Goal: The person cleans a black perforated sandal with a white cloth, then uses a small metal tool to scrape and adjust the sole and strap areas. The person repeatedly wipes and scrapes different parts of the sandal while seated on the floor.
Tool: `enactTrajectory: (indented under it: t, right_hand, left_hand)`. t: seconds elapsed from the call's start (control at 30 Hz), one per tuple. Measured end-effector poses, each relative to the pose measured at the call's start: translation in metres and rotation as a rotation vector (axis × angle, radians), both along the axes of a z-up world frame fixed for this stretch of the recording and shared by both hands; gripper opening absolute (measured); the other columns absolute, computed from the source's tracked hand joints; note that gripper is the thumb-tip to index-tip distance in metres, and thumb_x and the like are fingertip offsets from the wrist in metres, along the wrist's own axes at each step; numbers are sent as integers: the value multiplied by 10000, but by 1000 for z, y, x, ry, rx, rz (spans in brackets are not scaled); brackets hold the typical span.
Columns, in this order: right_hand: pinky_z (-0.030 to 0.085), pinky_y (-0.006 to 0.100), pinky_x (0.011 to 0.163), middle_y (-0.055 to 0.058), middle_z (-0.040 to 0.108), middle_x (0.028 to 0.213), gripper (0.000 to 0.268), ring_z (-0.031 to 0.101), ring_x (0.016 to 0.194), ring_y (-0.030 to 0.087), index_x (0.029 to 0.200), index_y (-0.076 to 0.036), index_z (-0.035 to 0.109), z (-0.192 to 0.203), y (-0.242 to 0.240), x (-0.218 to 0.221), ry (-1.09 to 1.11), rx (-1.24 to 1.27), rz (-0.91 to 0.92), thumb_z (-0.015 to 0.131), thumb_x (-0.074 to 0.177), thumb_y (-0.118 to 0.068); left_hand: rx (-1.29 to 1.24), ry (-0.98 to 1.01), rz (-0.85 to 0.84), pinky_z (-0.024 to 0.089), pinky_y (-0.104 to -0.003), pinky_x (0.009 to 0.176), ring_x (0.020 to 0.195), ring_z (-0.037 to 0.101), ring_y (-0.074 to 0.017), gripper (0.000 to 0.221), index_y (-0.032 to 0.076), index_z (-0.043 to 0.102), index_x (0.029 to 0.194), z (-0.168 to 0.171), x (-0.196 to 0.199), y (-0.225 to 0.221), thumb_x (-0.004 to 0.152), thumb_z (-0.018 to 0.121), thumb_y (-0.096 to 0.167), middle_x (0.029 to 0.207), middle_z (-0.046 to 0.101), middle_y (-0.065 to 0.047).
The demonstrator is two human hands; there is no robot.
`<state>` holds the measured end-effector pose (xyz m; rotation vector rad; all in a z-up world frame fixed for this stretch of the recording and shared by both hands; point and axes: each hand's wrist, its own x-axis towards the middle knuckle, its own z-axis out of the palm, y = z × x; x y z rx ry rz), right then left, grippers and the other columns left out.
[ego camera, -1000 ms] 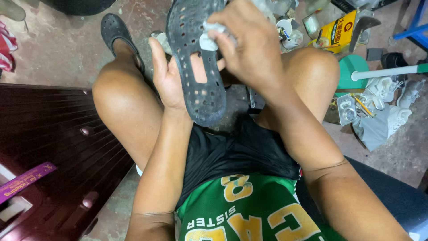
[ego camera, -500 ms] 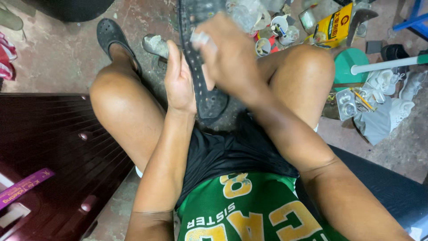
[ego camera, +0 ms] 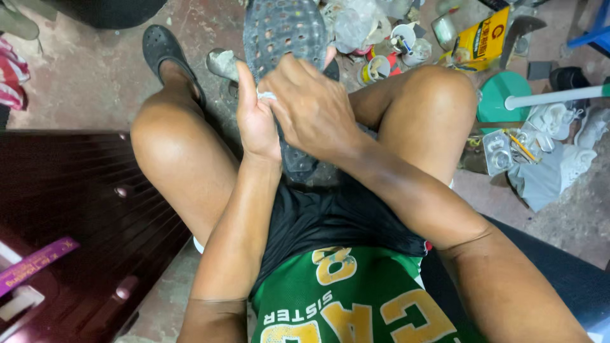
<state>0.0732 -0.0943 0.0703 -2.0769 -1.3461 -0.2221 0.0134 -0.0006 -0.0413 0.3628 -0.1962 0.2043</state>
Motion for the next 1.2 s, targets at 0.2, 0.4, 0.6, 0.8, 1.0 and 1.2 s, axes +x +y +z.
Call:
enactTrajectory:
  t: [0.2, 0.4, 0.6, 0.8, 1.0, 1.2]
  right_hand:
    - [501, 457, 737, 134, 580, 1007, 139, 619, 933, 362, 1065, -33, 606, 17, 17, 13, -77, 78, -161, 666, 999, -138]
    - [525, 444, 779, 121, 605, 1015, 133, 653, 975, 317, 1088, -52, 616, -7, -29, -21, 215, -34, 87, 671, 980, -105]
    - [543, 419, 851, 117, 619, 1096, 207, 650, 1043, 327, 1169, -62, 657, -20, -39, -14, 150, 14, -94, 734, 986, -123]
    - [513, 456, 809, 149, 567, 1088, 181, 604, 1006, 370, 1126, -41, 630, -14, -18, 11, -115, -15, -251, 707, 982, -121]
    - [516, 463, 775, 146, 563, 1024, 127, 614, 968, 359, 1101, -75, 644, -22, -35, -9, -22, -82, -176, 690, 992, -121]
    - [466, 502, 657, 117, 609, 828, 166, 617, 785, 383, 950, -78, 667, -54, -40, 57, -300, -34, -355, 779, 1000, -190]
  left_hand:
    - [-187, 193, -26, 318, -410, 1301, 1486, 459, -249, 668, 30, 343, 1627, 15, -4, -7, 1174, 271, 517, 1595, 448, -127]
    - [-126, -51, 10, 375, -522, 1261, 1478, 491, -367, 671, 23, 398, 1563, 34, -10, 16, 1147, 333, 545, 1554, 507, -188]
    - [-164, 84, 10, 391, -449, 1215, 1379, 523, -343, 638, -11, 429, 1550, 34, -16, 14, 1149, 392, 485, 1512, 559, -202]
    - [-168, 262, -24, 439, -401, 1122, 1241, 597, -251, 483, -10, 536, 1438, 18, -24, -5, 1236, 392, 404, 1393, 643, -126]
    - [-315, -34, -179, 515, -393, 1027, 1217, 652, -306, 551, -53, 533, 1436, 22, -11, 3, 1235, 309, 409, 1370, 671, -201]
    - [-170, 189, -196, 540, -460, 1057, 1300, 613, -301, 631, -15, 473, 1495, 39, -19, -2, 1156, 335, 499, 1402, 623, -172]
